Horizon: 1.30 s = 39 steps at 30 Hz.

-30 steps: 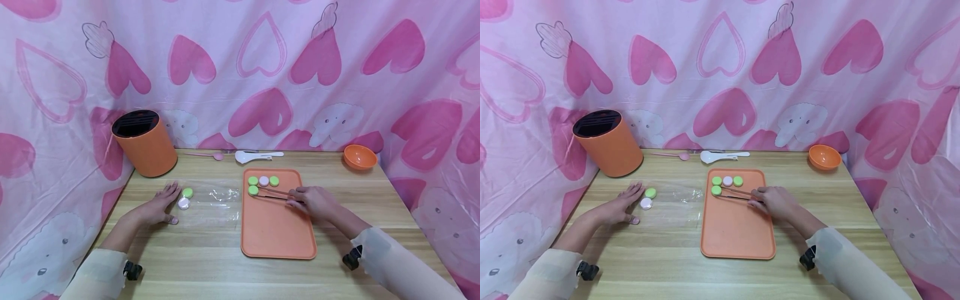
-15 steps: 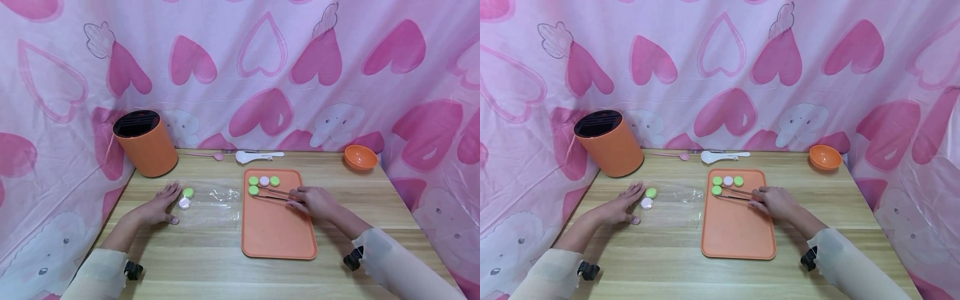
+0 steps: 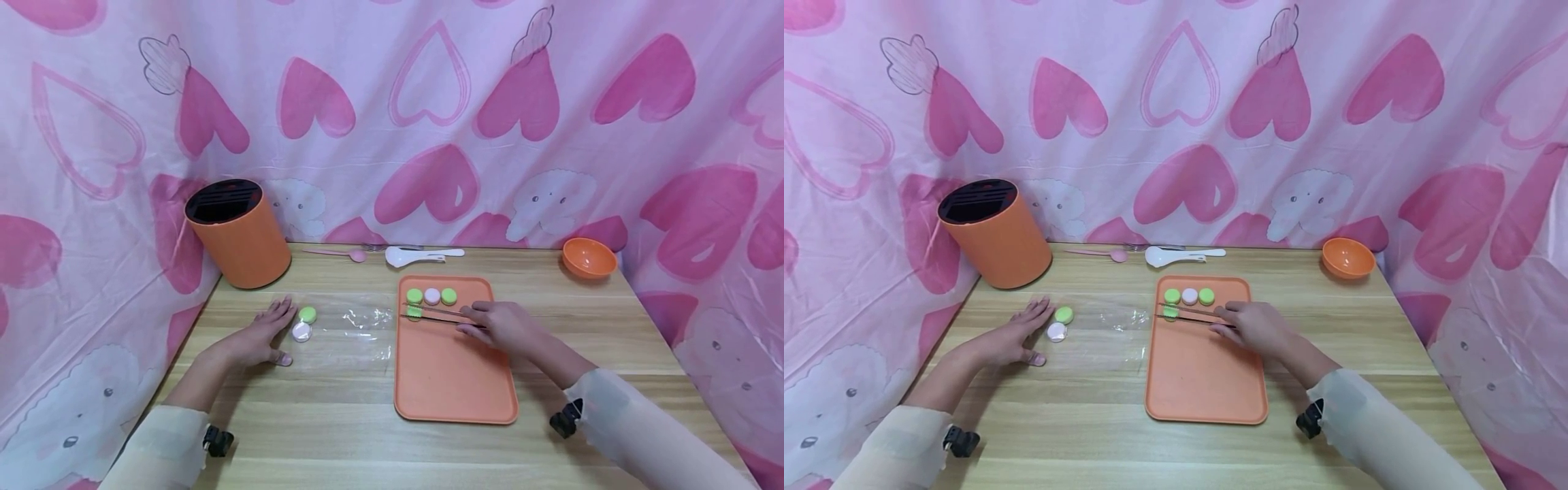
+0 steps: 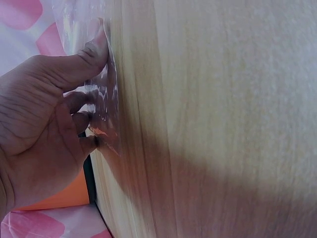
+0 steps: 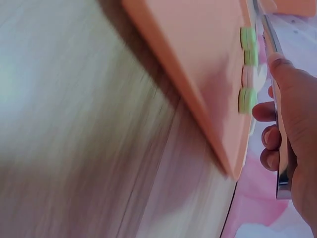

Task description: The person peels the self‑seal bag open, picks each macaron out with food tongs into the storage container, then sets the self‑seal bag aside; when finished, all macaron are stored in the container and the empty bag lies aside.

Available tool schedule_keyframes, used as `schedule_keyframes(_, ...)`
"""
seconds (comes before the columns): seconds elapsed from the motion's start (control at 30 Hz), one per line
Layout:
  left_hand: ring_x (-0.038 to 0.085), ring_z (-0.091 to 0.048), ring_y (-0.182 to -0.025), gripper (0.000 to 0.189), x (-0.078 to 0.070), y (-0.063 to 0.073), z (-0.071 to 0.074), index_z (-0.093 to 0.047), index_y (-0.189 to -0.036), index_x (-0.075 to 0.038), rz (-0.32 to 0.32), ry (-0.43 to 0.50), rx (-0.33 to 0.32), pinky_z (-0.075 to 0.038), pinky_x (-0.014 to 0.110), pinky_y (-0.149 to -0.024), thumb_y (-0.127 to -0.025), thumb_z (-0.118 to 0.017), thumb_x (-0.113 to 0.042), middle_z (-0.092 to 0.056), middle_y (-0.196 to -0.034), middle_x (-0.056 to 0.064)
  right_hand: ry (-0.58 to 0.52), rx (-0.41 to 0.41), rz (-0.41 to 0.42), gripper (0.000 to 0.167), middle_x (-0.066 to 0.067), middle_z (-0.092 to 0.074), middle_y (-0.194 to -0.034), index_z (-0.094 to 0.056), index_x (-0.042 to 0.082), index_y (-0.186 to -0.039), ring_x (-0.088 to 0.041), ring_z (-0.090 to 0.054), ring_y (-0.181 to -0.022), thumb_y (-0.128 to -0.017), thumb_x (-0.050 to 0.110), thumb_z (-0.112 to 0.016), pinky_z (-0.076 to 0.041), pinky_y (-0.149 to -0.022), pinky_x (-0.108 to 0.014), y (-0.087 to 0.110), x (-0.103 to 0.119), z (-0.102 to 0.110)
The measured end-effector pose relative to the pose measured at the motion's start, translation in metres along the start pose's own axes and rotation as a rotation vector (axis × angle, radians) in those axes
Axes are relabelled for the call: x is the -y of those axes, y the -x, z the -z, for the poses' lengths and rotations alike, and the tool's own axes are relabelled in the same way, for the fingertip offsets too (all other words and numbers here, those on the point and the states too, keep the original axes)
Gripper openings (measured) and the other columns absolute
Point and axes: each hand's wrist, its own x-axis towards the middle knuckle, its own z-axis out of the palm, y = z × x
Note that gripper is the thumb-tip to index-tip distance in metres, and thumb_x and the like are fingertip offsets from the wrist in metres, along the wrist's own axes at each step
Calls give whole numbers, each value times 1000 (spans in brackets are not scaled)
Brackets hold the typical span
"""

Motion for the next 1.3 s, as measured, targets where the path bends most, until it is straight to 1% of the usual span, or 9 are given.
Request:
schedule_keyframes(0.1, 51, 15, -170, 116, 0, 0, 0, -15, -176, -1, 1, 3, 3, 5, 74, -135, -92, -89, -32, 8, -186, 24, -7, -18, 44, 29, 4, -72, -88, -85, 14, -111, -11, -66, -62, -92, 34, -92, -62, -60, -34, -11, 6, -5)
schedule_keyframes(0.27, 51, 16, -170, 116, 0, 0, 0, -15, -176, -1, 1, 8, 6, 5, 74, -135, -92, -89, -31, 8, -185, 24, -4, -4, 82, 24, 3, -79, -94, -85, 16, -111, -16, -76, -71, -97, 35, -87, -66, -65, -38, -27, 14, -14)
schedule_keyframes(0.47, 51, 15, -170, 117, 1, -1, 0, -15, -177, -3, 9, 2, 9, 4, 74, -136, -92, -89, -34, 8, -186, 22, 11, 6, 132, 16, 5, -79, -94, -83, 18, -108, -16, -72, -67, -100, 32, -84, -63, -59, -37, -47, 23, -21)
schedule_keyframes(0.6, 51, 15, -170, 117, 2, -1, 0, -16, -176, -3, 8, -1, 9, 4, 74, -136, -91, -90, -34, 8, -186, 23, 28, -5, 162, 13, 7, -77, -89, -77, 21, -100, -14, -65, -60, -100, 32, -84, -56, -51, -36, -58, 31, -26)
schedule_keyframes(0.67, 51, 15, -170, 117, 2, -1, 0, -16, -176, -3, 8, 1, 9, 4, 74, -136, -91, -90, -33, 8, -186, 23, 37, 17, 165, 15, 9, -74, -87, -74, 22, -98, -12, -61, -59, -101, 34, -83, -53, -49, -34, -63, 34, -28)
schedule_keyframes(0.77, 51, 15, -170, 117, 2, -1, 0, -16, -176, -3, 11, -1, 10, 4, 74, -136, -91, -90, -33, 8, -186, 22, 47, 75, 148, 15, 11, -73, -88, -74, 24, -99, -9, -57, -63, -104, 37, -80, -52, -51, -30, -72, 40, -32)
schedule_keyframes(0.9, 51, 15, -170, 116, 1, -1, 0, -16, -176, -3, 13, -7, 9, 4, 74, -136, -91, -90, -33, 8, -186, 22, 27, 116, 110, 17, 9, -73, -89, -77, 25, -102, -10, -58, -65, -106, 41, -76, -52, -53, -29, -83, 49, -36)
schedule_keyframes(1.13, 52, 14, -170, 115, 1, -1, 1, -17, -176, -1, -3, -18, 2, 4, 74, -136, -92, -89, -32, 7, -186, 24, -28, 104, 122, 22, 6, -73, -90, -73, 20, -99, -12, -69, -73, -108, 40, -73, -57, -58, -33, -101, 64, -47)
schedule_keyframes(1.3, 52, 14, -170, 114, 2, -1, 1, -18, -176, -2, 3, -16, 2, 4, 74, -136, -92, -89, -32, 7, -186, 24, -7, 92, 138, 28, 3, -67, -84, -68, 17, -96, -15, -69, -70, -108, 42, -73, -58, -58, -36, -113, 74, -53)
